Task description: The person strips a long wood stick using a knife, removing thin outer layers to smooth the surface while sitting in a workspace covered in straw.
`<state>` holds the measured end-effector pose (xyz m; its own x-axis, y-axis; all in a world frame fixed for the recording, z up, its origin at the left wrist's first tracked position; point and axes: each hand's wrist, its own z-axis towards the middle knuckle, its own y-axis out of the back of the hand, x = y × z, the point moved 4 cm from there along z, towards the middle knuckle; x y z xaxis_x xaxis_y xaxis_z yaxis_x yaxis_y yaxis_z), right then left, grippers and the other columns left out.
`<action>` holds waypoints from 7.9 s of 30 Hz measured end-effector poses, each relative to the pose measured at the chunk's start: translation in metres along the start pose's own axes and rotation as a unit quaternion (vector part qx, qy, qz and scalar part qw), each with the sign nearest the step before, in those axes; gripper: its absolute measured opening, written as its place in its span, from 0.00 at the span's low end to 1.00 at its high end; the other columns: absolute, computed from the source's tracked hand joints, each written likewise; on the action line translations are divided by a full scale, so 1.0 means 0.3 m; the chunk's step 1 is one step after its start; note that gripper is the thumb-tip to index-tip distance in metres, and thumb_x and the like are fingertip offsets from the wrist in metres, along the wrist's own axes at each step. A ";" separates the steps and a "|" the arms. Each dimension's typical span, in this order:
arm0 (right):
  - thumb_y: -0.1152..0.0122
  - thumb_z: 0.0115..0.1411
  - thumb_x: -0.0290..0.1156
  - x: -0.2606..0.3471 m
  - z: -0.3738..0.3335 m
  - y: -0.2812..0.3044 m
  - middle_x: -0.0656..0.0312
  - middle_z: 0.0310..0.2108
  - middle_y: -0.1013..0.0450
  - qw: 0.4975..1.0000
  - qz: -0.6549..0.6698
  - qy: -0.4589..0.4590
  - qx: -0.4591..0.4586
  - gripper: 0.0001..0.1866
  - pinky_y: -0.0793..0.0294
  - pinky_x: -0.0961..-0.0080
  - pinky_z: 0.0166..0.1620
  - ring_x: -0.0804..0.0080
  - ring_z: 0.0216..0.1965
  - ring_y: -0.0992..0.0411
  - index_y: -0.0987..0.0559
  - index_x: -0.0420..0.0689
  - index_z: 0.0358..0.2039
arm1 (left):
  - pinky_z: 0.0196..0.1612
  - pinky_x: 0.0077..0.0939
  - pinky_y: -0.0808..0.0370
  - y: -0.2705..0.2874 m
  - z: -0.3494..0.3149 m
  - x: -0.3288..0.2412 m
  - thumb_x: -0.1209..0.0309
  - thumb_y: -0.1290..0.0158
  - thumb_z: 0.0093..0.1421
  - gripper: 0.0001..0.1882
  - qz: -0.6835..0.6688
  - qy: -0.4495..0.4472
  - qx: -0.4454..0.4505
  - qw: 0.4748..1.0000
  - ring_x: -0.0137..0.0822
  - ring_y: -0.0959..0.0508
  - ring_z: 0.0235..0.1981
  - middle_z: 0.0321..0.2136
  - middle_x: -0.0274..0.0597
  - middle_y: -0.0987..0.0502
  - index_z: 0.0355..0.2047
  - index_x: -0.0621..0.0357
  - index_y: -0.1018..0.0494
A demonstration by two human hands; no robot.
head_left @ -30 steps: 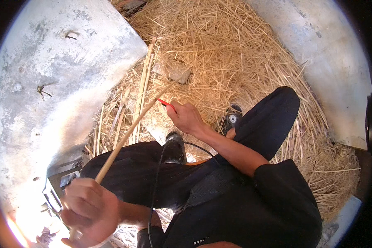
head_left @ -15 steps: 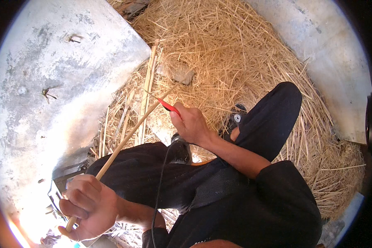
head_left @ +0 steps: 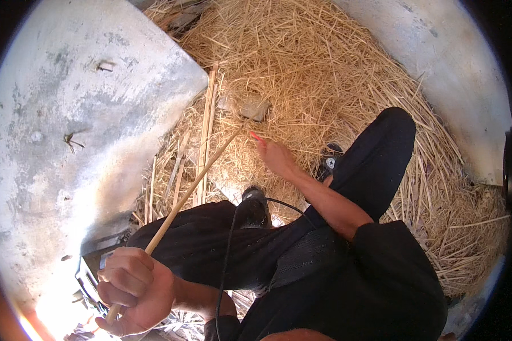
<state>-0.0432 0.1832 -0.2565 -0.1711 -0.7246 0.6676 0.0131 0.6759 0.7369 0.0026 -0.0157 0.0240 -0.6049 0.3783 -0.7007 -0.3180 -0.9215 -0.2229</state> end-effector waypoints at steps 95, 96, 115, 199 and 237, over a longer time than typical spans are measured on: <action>0.58 0.60 0.37 -0.031 0.063 0.071 0.44 0.15 0.34 0.999 0.003 0.051 -0.002 0.15 0.35 0.58 0.23 0.48 0.18 0.33 0.32 0.36 0.35 | 0.21 0.25 0.51 -0.104 0.068 0.007 0.58 0.66 0.56 0.16 0.096 -0.026 0.005 0.995 0.28 0.49 0.15 0.13 0.33 0.50 0.17 0.53 0.46; 0.58 0.60 0.37 -0.040 0.056 0.070 0.45 0.15 0.34 1.000 0.001 0.029 -0.010 0.15 0.36 0.58 0.22 0.48 0.17 0.33 0.32 0.36 0.34 | 0.21 0.26 0.51 -0.094 0.052 0.002 0.56 0.66 0.56 0.17 0.303 -0.055 -0.076 0.949 0.28 0.49 0.15 0.13 0.32 0.49 0.17 0.53 0.45; 0.60 0.60 0.38 -0.141 0.079 -0.047 0.46 0.20 0.30 0.995 0.085 0.041 -0.011 0.16 0.33 0.56 0.27 0.48 0.24 0.30 0.33 0.36 0.34 | 0.17 0.23 0.52 0.028 -0.076 0.003 0.56 0.66 0.56 0.19 0.095 -0.067 -0.130 0.985 0.26 0.51 0.11 0.09 0.31 0.50 0.12 0.51 0.47; 0.58 0.60 0.37 -0.071 0.035 0.001 0.43 0.12 0.35 0.972 0.206 0.065 -0.097 0.14 0.36 0.56 0.20 0.44 0.16 0.34 0.35 0.37 0.28 | 0.11 0.19 0.57 -0.172 0.116 0.050 0.56 0.67 0.56 0.22 -0.017 -0.073 -0.078 0.994 0.23 0.53 0.07 0.05 0.32 0.49 0.09 0.51 0.49; 0.58 0.61 0.33 0.069 -0.016 0.203 0.56 0.09 0.39 0.950 0.241 0.149 -0.129 0.12 0.41 0.67 0.14 0.64 0.08 0.38 0.33 0.35 0.29 | 0.15 0.22 0.60 -0.215 0.153 0.019 0.57 0.66 0.55 0.21 0.089 0.058 -0.220 0.970 0.23 0.61 0.09 0.04 0.28 0.58 0.08 0.47 0.55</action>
<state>-0.0412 0.2087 -0.1971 0.2029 -0.3719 0.9058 0.2672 0.9110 0.3142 -0.0137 0.0498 0.0655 -0.5276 0.2199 -0.8205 0.1424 -0.9293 -0.3406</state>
